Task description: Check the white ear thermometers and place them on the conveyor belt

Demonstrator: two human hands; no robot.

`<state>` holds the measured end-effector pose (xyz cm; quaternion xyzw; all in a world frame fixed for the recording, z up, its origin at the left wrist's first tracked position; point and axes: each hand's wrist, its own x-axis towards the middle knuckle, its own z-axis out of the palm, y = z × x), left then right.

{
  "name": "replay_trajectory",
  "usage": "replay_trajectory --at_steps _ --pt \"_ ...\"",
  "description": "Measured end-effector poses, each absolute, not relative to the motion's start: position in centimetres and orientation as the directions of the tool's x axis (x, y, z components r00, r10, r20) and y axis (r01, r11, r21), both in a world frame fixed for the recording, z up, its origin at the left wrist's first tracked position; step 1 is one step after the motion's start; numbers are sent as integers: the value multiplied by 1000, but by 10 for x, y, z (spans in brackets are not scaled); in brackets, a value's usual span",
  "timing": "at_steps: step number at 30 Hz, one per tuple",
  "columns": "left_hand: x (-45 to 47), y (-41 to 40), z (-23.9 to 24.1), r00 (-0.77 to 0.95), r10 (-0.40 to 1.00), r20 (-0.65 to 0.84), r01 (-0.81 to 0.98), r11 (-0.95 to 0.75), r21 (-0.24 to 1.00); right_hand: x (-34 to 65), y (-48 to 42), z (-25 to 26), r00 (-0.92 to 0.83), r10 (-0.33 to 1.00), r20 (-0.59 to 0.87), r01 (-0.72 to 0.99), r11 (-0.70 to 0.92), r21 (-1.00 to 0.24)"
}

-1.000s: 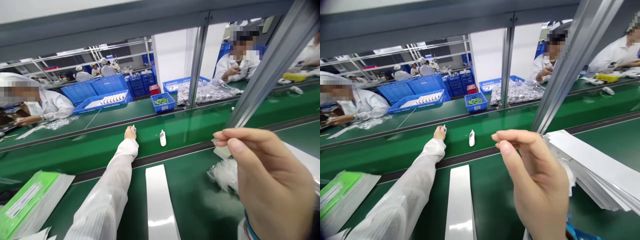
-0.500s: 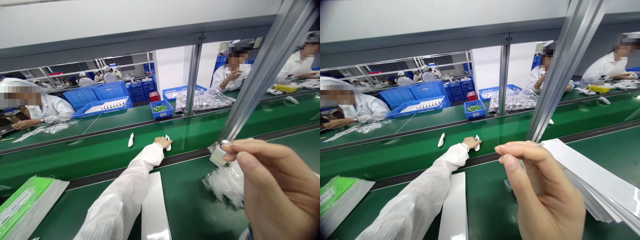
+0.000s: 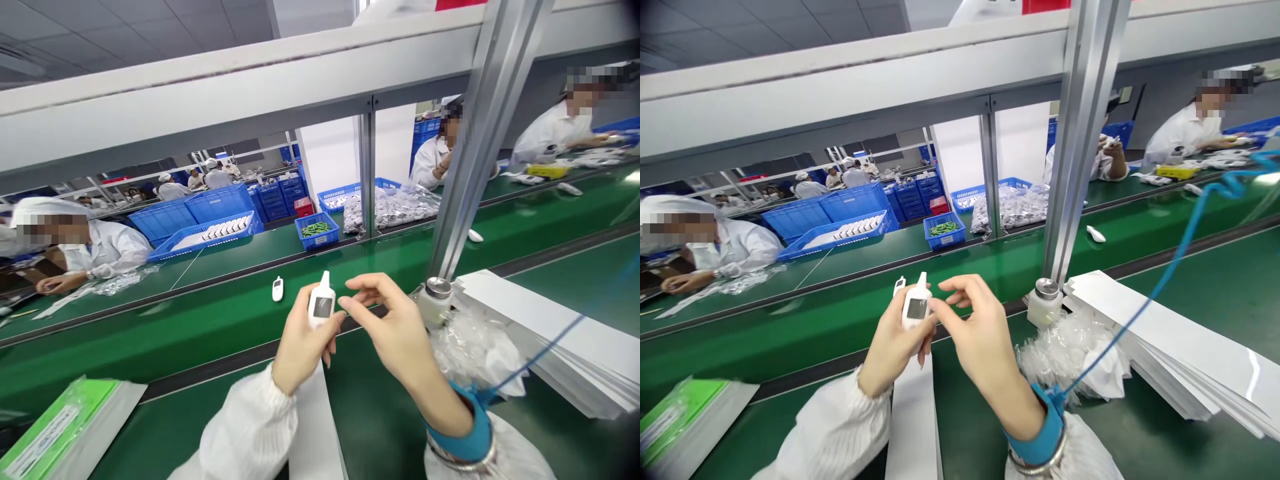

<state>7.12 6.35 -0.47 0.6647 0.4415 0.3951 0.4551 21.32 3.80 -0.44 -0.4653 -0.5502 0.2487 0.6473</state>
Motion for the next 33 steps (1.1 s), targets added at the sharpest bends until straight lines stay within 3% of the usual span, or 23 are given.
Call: replay_trajectory --at_steps 3,8,14,18,21,25,30,33 --pt "71 31 -6 213 961 177 59 -193 979 198 34 -8 227 836 499 132 481 -867" --pt "69 11 -14 104 983 153 -11 -153 988 190 24 -6 193 824 533 122 519 -846" --pt "60 3 -23 59 981 186 80 -190 978 188 18 -3 131 827 547 107 536 -837" --pt "58 3 -29 23 975 220 142 -221 965 185 13 -1 71 794 604 232 576 -784" --pt "59 5 -25 49 984 170 -43 -168 985 177 7 1 63 670 739 378 669 -639" --pt "60 5 -12 173 985 0 -276 49 960 170 2 1 -3 556 831 444 745 -497" --pt "59 4 -7 187 982 -17 -294 73 953 172 5 -4 -19 517 856 466 762 -450" --pt "59 6 -10 190 982 -16 -277 70 958 172 1 -1 -27 607 794 455 715 -531"
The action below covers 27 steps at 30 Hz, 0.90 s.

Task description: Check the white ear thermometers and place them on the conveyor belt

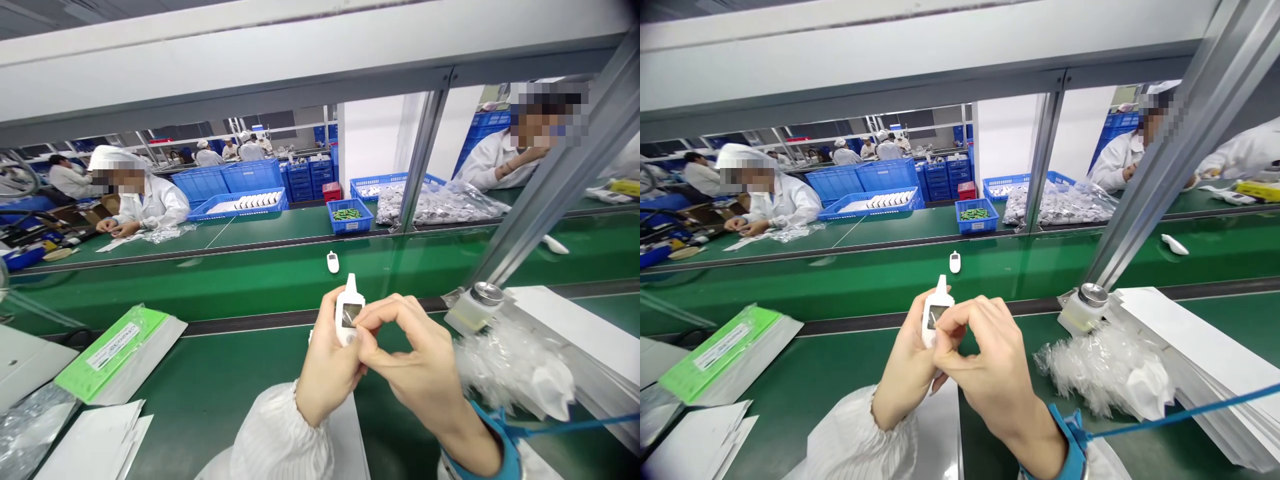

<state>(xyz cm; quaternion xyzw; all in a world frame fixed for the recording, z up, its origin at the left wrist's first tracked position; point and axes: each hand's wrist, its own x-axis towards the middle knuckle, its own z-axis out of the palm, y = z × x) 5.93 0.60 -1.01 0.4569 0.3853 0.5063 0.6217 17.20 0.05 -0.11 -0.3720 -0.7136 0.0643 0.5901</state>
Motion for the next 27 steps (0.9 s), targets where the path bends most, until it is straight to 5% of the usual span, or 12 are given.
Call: replay_trajectory --at_steps 6,11,16,22,24,27 --pt "49 21 -14 122 991 47 -155 -28 988 192 -28 24 -190 747 638 279 664 -694" --pt "40 21 -8 181 981 70 -146 -44 988 265 -17 -4 181 815 550 600 351 -719" --pt "35 20 -2 174 979 102 -200 -67 978 322 6 -75 258 866 428 899 -52 -436" --pt "14 16 -6 108 991 84 -154 -67 986 337 5 -105 115 826 551 992 -124 -21" --pt "4 14 -13 83 996 43 -113 -34 993 337 2 -97 87 801 593 996 -88 -27" --pt "-6 15 -29 26 1000 4 -83 -2 997 320 1 -78 88 718 691 971 94 -222"
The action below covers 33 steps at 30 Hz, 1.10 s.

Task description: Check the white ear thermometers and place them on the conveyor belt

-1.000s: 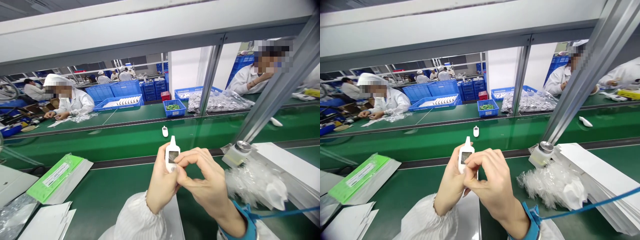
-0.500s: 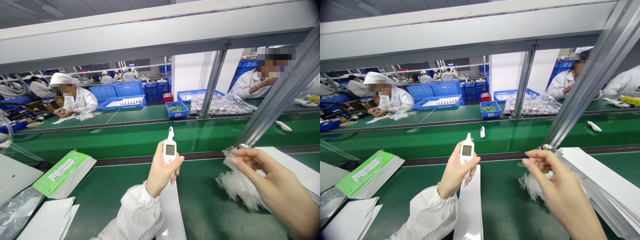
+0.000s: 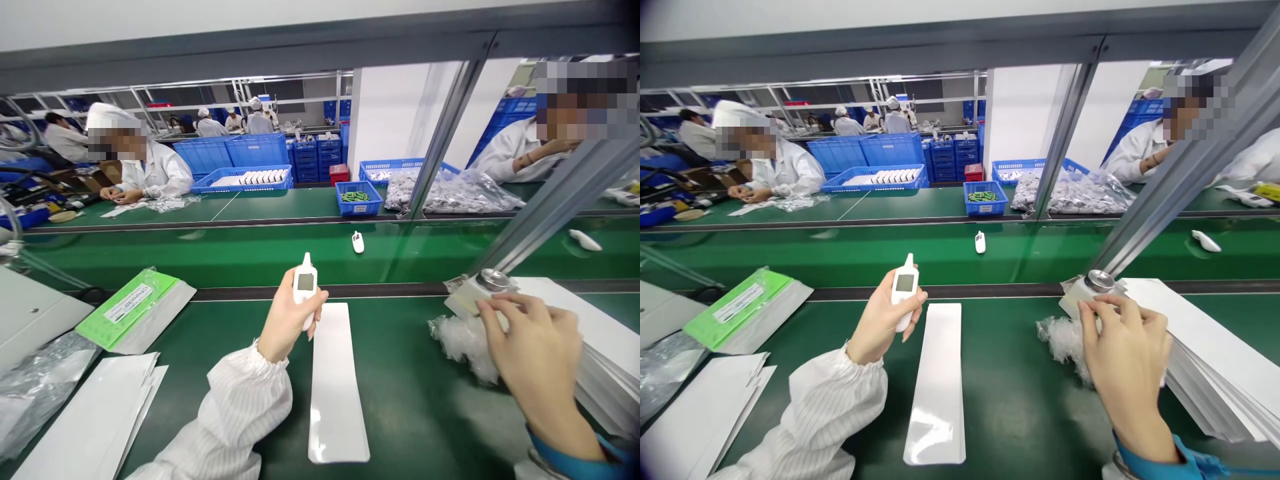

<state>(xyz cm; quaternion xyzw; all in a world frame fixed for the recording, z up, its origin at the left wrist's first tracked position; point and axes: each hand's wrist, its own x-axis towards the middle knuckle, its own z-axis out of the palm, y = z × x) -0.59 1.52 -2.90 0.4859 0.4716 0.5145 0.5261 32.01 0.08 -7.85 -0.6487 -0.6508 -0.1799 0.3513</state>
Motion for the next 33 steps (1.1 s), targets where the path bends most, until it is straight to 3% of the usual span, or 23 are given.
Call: replay_trajectory --at_steps 2,4,7,8,14,33 --pt "-7 21 -45 -19 1000 -12 -72 10 997 292 3 -70 78 713 696 881 277 -382" --pt "-3 31 -65 -60 998 -26 -71 22 997 254 8 -71 -19 819 574 724 407 -557" --pt "5 47 -98 -111 993 -33 -74 25 997 199 24 -93 -109 949 296 492 311 -813" --pt "6 50 -108 -123 992 -33 -68 25 997 186 31 -104 -109 958 267 473 286 -834" --pt "4 54 -136 -205 979 -16 42 25 999 159 55 -150 -39 973 228 443 222 -869" --pt "6 49 -134 -216 976 -1 88 20 996 151 60 -168 71 958 279 395 230 -890"
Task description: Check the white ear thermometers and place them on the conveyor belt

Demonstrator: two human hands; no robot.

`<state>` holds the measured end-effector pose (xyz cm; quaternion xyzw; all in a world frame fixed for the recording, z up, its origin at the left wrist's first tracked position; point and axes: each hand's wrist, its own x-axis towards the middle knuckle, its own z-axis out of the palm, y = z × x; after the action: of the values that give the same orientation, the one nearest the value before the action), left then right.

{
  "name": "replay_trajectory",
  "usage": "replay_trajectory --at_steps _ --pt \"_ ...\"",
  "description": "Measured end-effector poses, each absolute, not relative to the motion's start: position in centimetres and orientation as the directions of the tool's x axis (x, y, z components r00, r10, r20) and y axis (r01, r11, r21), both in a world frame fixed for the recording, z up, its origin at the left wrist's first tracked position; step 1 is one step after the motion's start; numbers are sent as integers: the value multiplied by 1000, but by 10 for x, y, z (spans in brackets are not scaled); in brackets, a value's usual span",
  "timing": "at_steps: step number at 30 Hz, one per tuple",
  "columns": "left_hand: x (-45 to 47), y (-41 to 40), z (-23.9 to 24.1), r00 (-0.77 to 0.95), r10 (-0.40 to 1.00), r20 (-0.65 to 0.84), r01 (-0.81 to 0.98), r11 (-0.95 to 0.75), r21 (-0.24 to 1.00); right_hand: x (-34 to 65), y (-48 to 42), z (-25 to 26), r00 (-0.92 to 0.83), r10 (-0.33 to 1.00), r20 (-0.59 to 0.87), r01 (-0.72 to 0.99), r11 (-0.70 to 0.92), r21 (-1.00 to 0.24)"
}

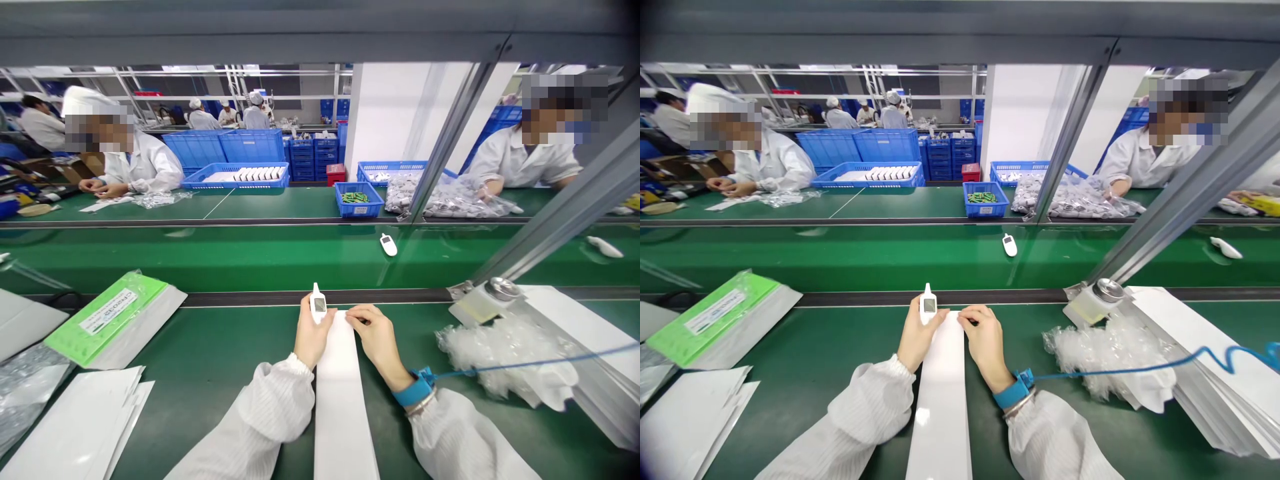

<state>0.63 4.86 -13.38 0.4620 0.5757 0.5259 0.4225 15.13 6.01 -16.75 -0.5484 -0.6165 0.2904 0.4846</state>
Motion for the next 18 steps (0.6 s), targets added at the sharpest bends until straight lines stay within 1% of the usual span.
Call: replay_trajectory --at_steps 7,12,14,18 --pt "7 49 -134 -223 975 -11 67 27 997 150 66 -162 22 956 294 442 254 -860" --pt "6 49 -134 -236 972 2 72 15 997 150 53 -149 -75 942 326 494 319 -809" --pt "6 50 -134 -241 971 6 72 12 997 150 46 -147 -99 946 307 510 313 -801" --pt "7 51 -135 -244 970 -6 55 20 998 148 45 -146 -91 964 250 530 259 -807"
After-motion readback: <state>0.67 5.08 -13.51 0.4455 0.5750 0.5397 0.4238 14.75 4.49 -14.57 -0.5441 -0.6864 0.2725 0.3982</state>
